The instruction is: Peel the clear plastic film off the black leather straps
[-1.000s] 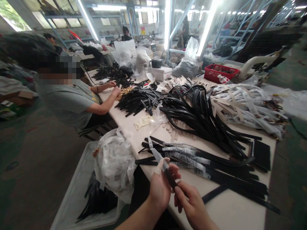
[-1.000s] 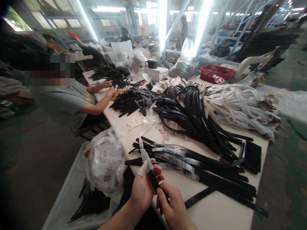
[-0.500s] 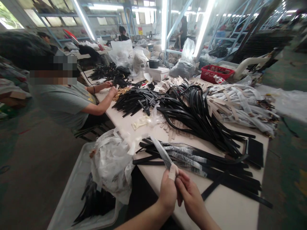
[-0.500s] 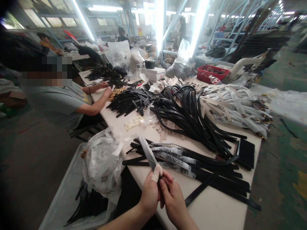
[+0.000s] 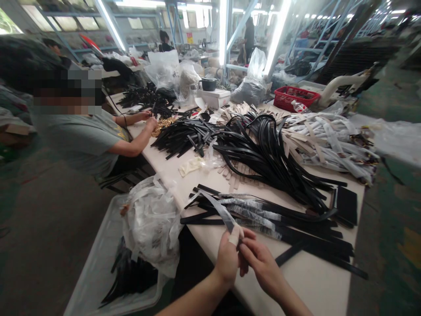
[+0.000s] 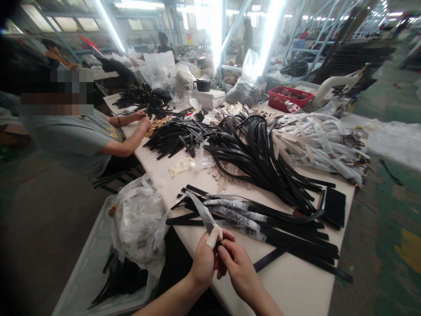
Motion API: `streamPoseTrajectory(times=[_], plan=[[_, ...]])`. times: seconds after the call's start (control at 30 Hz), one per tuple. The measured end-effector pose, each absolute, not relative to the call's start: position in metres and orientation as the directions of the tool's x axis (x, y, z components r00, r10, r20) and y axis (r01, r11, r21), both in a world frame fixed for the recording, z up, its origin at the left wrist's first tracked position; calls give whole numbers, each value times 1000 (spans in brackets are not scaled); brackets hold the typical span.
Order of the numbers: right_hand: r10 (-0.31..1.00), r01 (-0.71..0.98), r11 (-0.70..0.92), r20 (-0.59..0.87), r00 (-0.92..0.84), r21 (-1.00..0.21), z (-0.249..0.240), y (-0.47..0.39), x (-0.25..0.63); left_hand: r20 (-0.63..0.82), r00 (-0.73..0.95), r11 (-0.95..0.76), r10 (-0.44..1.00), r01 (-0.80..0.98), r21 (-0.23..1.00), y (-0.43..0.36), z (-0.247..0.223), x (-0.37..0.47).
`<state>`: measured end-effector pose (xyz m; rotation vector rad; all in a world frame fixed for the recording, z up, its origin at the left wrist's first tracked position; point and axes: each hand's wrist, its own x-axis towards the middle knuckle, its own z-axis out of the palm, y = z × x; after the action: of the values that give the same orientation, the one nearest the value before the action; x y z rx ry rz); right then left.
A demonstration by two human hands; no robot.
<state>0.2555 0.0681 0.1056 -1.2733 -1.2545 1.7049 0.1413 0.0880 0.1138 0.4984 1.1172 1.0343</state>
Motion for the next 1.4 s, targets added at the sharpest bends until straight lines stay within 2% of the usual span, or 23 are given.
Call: streamPoseTrajectory(times=[0.1,0.13,0.23,0.33,0.47,0.53,0.6,0.67,0.77,0.93,1.07,1.13,1.23,1.3,1.4], plan=[[871,23,-357,-342,-352,-934,110,63,256,-309,-75,246,948,-441,863,107,135,131],[882,28,-345,-334,-333,-938,113,62,255,-281,-81,220,956,-434,873,110,143,129],[940,51,-244,-249,-234,-968,127,61,253,-349,86,354,933,-391,850,101,155,136],[965,69,-185,-195,-177,-980,130,63,255,-424,200,469,883,-368,803,79,144,151],[946,62,-253,-261,-193,-965,104,62,263,-490,239,545,838,-408,733,79,111,155],[924,65,-323,-330,-195,-944,87,58,267,-525,219,553,822,-525,647,94,101,151],[901,83,-377,-386,-197,-922,76,55,269,-548,132,493,826,-642,587,109,97,147],[890,104,-397,-410,-198,-912,73,55,268,-550,38,433,834,-663,610,114,96,148],[908,148,-361,-383,-171,-921,82,58,263,-523,-23,421,852,-562,711,102,98,158],[933,159,-302,-326,-154,-940,95,62,261,-557,55,518,828,-454,725,90,106,162],[901,114,-354,-371,-225,-928,93,59,263,-441,-76,342,894,-518,784,105,110,153],[910,146,-344,-368,-192,-928,91,58,262,-462,-89,354,882,-521,777,100,104,155],[943,229,-278,-310,-118,-933,88,57,258,-573,34,508,819,-507,696,83,89,161],[948,252,-273,-305,-95,-928,86,56,256,-594,102,560,798,-493,666,79,83,160],[928,215,-328,-356,-106,-920,83,55,254,-557,42,484,829,-552,679,96,85,150]])
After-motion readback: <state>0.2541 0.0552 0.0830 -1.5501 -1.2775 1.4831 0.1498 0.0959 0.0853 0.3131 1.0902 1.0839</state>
